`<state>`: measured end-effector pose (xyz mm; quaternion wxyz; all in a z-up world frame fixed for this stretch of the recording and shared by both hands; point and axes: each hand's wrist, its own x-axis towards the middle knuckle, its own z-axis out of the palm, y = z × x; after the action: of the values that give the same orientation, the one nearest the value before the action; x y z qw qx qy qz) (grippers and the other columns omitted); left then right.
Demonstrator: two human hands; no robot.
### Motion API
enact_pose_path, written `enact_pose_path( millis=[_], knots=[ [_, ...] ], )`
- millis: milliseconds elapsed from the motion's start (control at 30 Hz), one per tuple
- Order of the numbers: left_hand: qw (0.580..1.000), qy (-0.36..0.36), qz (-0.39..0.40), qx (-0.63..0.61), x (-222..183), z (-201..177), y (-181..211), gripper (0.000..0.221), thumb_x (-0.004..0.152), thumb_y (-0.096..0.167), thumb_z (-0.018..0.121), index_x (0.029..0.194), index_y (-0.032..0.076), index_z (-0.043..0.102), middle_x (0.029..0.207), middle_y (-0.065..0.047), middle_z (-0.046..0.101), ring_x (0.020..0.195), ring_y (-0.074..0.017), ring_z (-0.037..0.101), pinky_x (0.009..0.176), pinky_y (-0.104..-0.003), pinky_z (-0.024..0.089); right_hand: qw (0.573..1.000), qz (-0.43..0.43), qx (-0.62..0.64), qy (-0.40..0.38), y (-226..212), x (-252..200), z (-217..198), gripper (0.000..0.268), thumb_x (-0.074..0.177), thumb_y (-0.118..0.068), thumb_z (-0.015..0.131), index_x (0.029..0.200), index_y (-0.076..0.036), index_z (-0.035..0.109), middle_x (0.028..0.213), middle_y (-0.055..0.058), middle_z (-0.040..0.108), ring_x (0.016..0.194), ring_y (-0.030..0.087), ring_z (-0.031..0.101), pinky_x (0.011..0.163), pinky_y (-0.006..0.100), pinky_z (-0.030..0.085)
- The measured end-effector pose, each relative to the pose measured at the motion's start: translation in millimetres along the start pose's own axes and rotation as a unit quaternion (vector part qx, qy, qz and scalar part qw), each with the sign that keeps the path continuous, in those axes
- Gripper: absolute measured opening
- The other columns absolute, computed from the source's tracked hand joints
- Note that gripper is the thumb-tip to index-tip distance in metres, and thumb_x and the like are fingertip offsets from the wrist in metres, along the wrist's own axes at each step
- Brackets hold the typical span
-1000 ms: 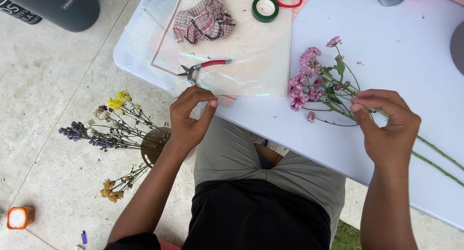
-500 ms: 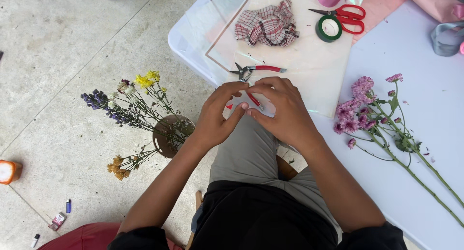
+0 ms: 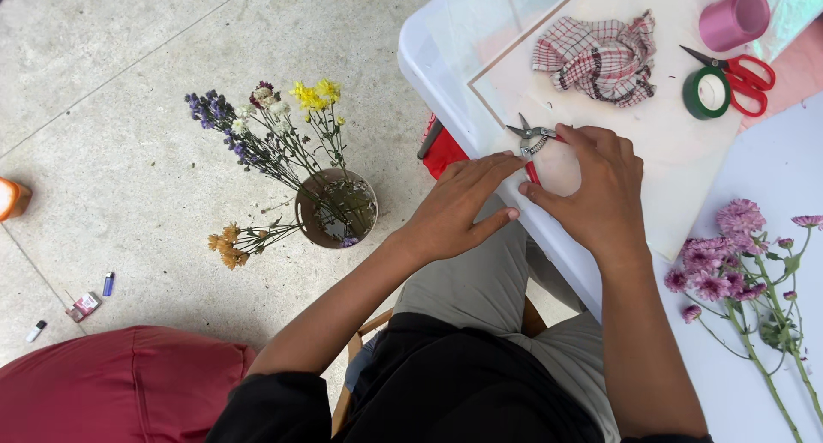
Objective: The person arranges a bouquet by selecting individual flowers from a container, trimming the stems with shears, wiping them with a cloth, and placing them together on a table.
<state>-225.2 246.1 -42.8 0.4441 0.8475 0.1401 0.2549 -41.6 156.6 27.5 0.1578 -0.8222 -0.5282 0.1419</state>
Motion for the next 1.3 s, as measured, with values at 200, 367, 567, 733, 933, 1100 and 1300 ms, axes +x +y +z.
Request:
enact_pose_path(
  millis=[200,367,567,733,933,1100,1300],
  knots=[
    [0.989,0.101,0.104,0.019,-37,-6,-22,0.045,0.113,0.028,0.058,0.152,0.011,0.045,0.161,-0.009,0.047,0.156,-0.0301,0.046,0.129,-0.049,0.044,0.986,-0.048,0.155,0.02,-26,-21,-5,0.067,0.083,-0.022,0.079,0.145,-0.005,0.06,0.131,0.014,0.056,0.121,0.027,0.055,0.106,0.041,0.044],
    [0.97,0.244,-0.017,-0.002,-100,-6,-86,0.032,0.106,0.026,0.061,0.133,0.01,0.058,0.131,-0.009,0.064,0.125,-0.0301,0.063,0.104,-0.045,0.054,0.896,-0.075,0.432,-0.071,-34,-37,66,0.085,0.071,-0.029,0.073,0.143,0.01,0.051,0.132,0.018,0.05,0.121,0.025,0.048,0.091,0.036,0.051],
    [0.891,0.327,-0.301,-0.094,-198,12,-231,0.025,0.11,0.025,0.057,0.127,0.006,0.056,0.115,-0.018,0.064,0.104,-0.0374,0.067,0.085,-0.054,0.055,0.727,-0.016,0.628,-0.277,-89,-31,168,0.084,0.076,-0.039,0.067,0.144,0.008,0.049,0.129,0.017,0.057,0.115,0.023,0.051,0.092,0.043,0.055],
    [0.645,0.367,-0.598,-0.303,-292,46,-351,0.047,0.092,0.045,0.07,0.109,0.001,0.07,0.098,-0.021,0.074,0.079,-0.034,0.077,0.067,-0.046,0.068,0.526,0.123,0.727,-0.423,-82,-24,260,0.081,0.081,-0.046,0.054,0.153,-0.013,0.043,0.139,0.018,0.061,0.124,0.031,0.061,0.103,0.049,0.05],
    [0.486,0.485,-0.644,-0.337,-329,27,-353,0.117,0.074,0.058,0.093,0.145,-0.018,0.036,0.124,-0.04,0.052,0.102,-0.0482,0.07,0.077,-0.05,0.063,0.559,0.21,0.649,-0.471,-66,-26,303,0.064,0.088,-0.049,0.041,0.147,-0.025,0.047,0.133,0.019,0.065,0.121,0.034,0.065,0.105,0.055,0.048],
    [0.64,0.487,-0.533,-0.261,-329,24,-368,0.099,0.084,0.062,0.093,0.147,0.0,0.048,0.126,-0.026,0.06,0.122,-0.0393,0.064,0.095,-0.056,0.055,0.7,0.179,0.563,-0.401,-26,-15,359,0.051,0.098,-0.047,0.036,0.142,-0.024,0.049,0.115,0.021,0.07,0.09,0.031,0.075,0.064,0.035,0.061],
    [0.726,0.511,-0.427,-0.172,-309,24,-380,0.025,0.103,0.025,0.072,0.115,0.004,0.068,0.111,-0.016,0.072,0.093,-0.0263,0.072,0.079,-0.04,0.063,0.796,0.182,0.498,-0.293,-45,-18,342,0.023,0.104,-0.03,0.057,0.122,-0.015,0.054,0.079,0.018,0.072,0.052,0.021,0.071,0.039,0.02,0.047]
  ],
)
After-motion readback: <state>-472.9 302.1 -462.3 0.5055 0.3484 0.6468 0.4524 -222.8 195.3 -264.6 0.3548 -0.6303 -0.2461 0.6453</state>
